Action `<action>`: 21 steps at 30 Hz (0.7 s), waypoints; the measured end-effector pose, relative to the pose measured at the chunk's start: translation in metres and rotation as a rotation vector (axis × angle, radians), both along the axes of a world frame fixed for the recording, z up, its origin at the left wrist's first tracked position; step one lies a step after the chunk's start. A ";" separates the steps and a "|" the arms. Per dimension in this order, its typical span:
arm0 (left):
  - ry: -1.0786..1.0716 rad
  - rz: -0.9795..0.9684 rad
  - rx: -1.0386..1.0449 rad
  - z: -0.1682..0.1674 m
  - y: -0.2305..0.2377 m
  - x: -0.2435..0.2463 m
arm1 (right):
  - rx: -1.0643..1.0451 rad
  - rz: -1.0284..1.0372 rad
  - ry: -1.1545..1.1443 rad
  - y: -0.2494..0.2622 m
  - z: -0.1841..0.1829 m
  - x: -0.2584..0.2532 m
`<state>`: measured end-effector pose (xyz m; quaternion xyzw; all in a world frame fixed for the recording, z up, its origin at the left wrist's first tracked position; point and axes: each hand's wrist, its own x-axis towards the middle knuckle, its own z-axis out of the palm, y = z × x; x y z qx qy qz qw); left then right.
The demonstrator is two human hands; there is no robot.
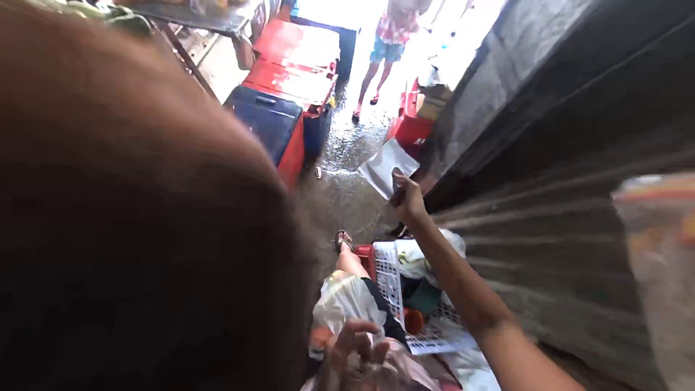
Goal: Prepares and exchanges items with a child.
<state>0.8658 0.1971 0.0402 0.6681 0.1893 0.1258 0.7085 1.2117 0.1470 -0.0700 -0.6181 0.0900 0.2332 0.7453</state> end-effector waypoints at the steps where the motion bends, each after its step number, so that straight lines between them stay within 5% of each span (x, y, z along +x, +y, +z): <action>1: 0.041 0.086 -0.070 -0.006 0.007 0.022 | -0.039 0.032 -0.026 0.006 -0.011 0.024; 7: 0.559 0.216 -0.383 -0.005 0.069 0.156 | -0.223 0.143 0.014 0.046 -0.033 0.145; 14: 0.751 0.042 0.059 -0.010 0.115 0.276 | -0.209 0.187 0.033 0.071 -0.001 0.221; 17: 0.642 0.087 -0.030 -0.007 0.149 0.330 | -0.087 0.358 0.119 0.082 0.030 0.227; 18: 0.616 0.065 -0.080 0.011 0.165 0.357 | -0.056 0.451 0.121 0.089 0.042 0.229; 21: 0.746 0.017 -0.300 0.133 0.217 0.452 | -0.007 0.746 0.101 0.113 0.059 0.247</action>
